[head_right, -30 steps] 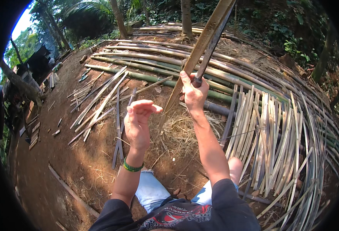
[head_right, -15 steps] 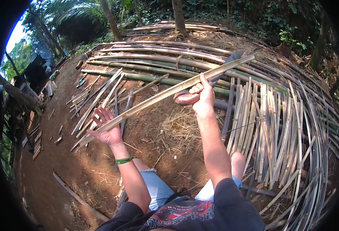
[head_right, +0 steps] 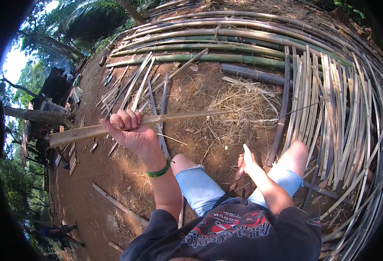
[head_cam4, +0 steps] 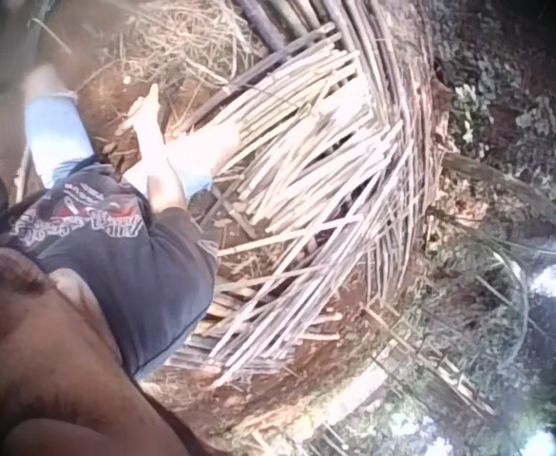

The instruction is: The person sits on the ground and uses a machete to split long bamboo poles into thin strips. They hold the bamboo with one hand and strike it with the machete to separate the material, occasionally inspecting the split pieces.

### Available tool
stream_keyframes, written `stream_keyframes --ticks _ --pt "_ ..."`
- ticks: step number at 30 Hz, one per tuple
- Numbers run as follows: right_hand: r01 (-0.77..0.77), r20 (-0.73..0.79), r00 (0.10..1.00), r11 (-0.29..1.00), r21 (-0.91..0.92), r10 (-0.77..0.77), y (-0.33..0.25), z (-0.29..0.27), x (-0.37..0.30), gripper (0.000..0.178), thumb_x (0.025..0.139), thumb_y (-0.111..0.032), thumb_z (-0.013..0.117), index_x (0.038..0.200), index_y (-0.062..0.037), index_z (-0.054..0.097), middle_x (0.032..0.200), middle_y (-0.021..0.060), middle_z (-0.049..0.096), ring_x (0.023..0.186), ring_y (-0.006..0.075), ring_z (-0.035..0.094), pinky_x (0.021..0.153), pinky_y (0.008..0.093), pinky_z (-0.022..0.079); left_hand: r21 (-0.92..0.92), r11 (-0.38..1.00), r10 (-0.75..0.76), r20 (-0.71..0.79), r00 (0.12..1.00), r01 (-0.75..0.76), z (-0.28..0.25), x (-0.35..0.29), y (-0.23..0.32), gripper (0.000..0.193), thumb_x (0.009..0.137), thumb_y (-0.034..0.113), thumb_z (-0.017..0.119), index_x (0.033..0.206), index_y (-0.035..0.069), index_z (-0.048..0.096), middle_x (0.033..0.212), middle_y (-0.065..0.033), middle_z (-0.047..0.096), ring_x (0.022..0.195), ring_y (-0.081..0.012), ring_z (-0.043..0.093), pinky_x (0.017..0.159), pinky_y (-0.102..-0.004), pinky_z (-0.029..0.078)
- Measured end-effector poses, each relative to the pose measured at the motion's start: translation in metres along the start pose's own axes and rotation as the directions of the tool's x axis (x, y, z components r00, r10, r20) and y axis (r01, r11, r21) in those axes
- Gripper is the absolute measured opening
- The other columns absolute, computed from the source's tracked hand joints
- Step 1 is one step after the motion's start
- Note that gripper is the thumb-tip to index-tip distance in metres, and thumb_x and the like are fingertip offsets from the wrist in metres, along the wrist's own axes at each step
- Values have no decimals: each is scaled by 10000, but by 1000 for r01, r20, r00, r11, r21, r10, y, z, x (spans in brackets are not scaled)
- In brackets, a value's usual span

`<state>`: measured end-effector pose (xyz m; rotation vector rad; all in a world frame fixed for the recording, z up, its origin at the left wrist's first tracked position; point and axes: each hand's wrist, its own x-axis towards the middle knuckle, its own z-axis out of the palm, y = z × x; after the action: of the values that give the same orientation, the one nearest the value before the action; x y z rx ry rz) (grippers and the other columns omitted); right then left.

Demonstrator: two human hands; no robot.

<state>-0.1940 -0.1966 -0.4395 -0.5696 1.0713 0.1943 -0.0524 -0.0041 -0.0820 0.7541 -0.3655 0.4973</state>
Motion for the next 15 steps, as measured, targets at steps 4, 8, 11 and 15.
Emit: stream_keyframes --ticks 4,8,11,15 --pt "176 85 982 979 -103 -167 18 16 -50 638 859 -711 564 734 -88 507 512 -16 435 422 120 434 404 288 363 133 991 -19 162 987 -3 -3 -7 -28 521 991 572 473 699 160 349 622 30 329 545 -100 324 518 -249 291" --pt "471 336 871 805 -360 -359 12 57 -125 614 967 -600 481 727 -39 543 510 12 470 440 110 456 412 292 353 136 990 -62 199 978 36 -5 -11 -34 530 1007 590 404 699 166 329 594 40 312 509 -80 265 467 -224 238" --pt "790 587 605 498 -357 -538 18 94 -153 462 995 -391 555 762 7 586 516 90 481 475 166 502 433 345 360 166 986 -4 124 992 -16 6 -24 -41 514 1025 547 401 701 170 270 558 45 256 482 -58 202 424 -203 142" --pt "952 729 304 229 -204 -613 0 122 -176 364 935 -276 648 732 22 596 540 213 511 519 363 562 489 422 420 203 974 108 -6 994 -104 18 -40 -43 515 1031 534 396 692 173 255 541 56 219 471 -57 170 418 -208 126"
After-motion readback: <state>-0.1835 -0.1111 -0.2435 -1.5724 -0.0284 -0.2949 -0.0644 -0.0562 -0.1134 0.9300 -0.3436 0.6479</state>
